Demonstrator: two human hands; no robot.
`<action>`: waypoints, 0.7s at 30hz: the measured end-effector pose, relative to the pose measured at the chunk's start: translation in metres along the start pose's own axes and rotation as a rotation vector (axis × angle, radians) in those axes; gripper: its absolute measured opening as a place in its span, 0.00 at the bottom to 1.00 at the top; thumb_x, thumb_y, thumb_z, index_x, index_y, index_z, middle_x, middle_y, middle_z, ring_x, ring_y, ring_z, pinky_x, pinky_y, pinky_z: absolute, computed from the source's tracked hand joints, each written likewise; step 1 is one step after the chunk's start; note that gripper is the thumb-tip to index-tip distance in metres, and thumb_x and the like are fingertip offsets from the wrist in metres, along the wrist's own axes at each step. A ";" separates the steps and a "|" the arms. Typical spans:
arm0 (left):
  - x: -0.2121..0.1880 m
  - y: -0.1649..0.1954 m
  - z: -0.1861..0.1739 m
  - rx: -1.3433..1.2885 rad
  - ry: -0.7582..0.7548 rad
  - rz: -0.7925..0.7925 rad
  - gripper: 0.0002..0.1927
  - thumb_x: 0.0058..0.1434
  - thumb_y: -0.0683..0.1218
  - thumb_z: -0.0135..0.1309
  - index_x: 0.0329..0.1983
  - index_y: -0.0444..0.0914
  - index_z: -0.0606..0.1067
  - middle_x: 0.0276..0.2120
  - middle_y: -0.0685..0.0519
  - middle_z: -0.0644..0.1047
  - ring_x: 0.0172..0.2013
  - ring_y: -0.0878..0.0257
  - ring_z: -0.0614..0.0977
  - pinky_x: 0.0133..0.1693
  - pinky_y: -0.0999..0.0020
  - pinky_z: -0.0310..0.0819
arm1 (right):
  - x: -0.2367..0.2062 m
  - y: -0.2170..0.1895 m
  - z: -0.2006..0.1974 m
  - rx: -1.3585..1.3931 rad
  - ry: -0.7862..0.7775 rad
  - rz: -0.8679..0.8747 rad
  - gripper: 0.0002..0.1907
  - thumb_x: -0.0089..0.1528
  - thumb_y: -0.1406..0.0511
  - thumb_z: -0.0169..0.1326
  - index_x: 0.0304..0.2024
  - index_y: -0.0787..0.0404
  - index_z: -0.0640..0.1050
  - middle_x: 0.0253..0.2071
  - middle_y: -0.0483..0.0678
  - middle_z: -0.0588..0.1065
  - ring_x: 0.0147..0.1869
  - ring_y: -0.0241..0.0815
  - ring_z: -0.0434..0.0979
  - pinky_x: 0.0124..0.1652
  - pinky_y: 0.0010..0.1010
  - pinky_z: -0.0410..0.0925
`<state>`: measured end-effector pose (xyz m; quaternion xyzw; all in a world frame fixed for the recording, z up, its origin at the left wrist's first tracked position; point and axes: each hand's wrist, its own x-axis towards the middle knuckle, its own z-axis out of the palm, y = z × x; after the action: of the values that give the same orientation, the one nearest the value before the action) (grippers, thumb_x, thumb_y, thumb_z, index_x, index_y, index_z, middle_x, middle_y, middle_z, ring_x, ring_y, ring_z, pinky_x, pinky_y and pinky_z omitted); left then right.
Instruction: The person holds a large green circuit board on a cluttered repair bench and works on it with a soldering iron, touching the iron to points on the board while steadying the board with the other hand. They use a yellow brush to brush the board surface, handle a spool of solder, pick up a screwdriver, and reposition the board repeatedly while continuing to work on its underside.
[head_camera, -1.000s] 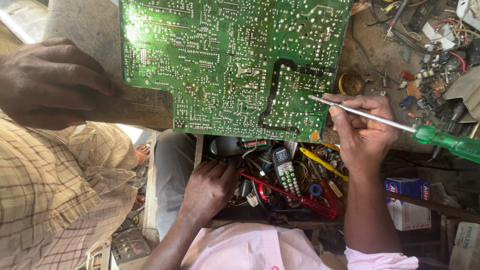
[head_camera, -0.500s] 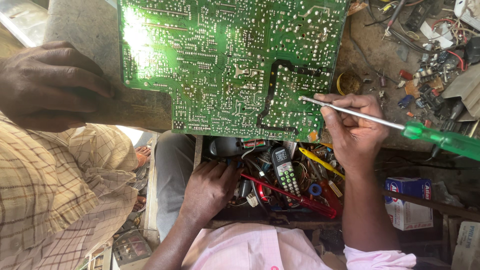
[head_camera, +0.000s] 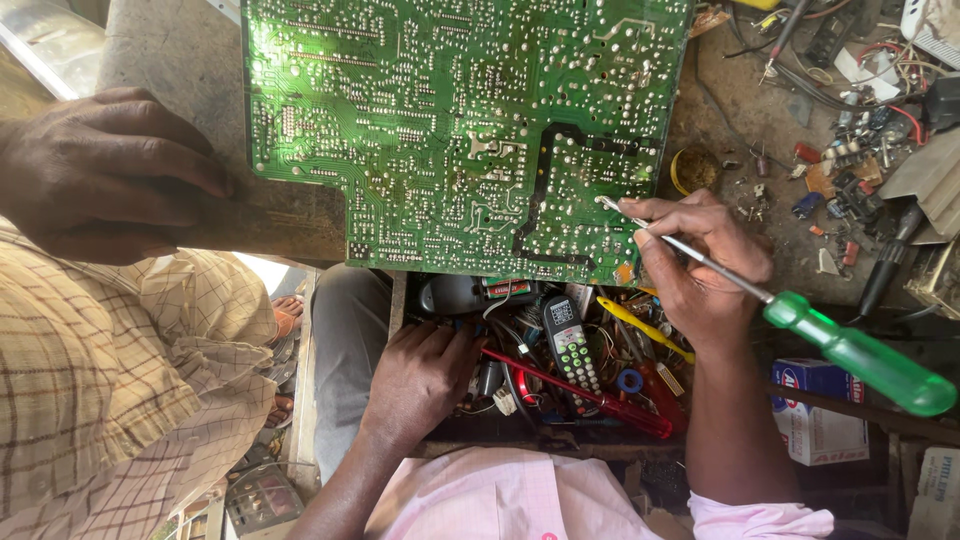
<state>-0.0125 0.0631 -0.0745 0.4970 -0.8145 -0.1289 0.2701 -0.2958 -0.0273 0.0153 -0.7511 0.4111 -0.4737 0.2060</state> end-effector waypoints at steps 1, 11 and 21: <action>0.000 0.000 0.000 0.000 0.000 0.001 0.11 0.60 0.46 0.62 0.41 0.33 0.79 0.26 0.49 0.78 0.28 0.55 0.81 0.35 0.59 0.76 | 0.000 -0.001 0.000 0.012 0.003 0.007 0.09 0.66 0.81 0.56 0.43 0.68 0.72 0.48 0.63 0.80 0.50 0.44 0.84 0.44 0.27 0.77; -0.003 -0.001 0.007 0.028 -0.019 0.002 0.11 0.61 0.46 0.62 0.42 0.33 0.80 0.26 0.50 0.79 0.29 0.59 0.82 0.35 0.61 0.78 | 0.000 0.010 0.000 0.121 0.061 -0.006 0.09 0.66 0.81 0.57 0.43 0.68 0.73 0.40 0.58 0.79 0.53 0.49 0.85 0.49 0.30 0.81; -0.003 -0.001 0.006 0.020 -0.031 -0.007 0.10 0.61 0.46 0.62 0.41 0.34 0.80 0.26 0.49 0.79 0.29 0.57 0.82 0.35 0.60 0.77 | -0.005 0.006 0.002 0.207 0.085 0.120 0.08 0.69 0.81 0.56 0.44 0.69 0.71 0.42 0.58 0.77 0.56 0.52 0.84 0.53 0.32 0.80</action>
<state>-0.0142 0.0648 -0.0809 0.5003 -0.8181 -0.1295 0.2522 -0.2972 -0.0266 0.0073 -0.6791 0.4127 -0.5319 0.2927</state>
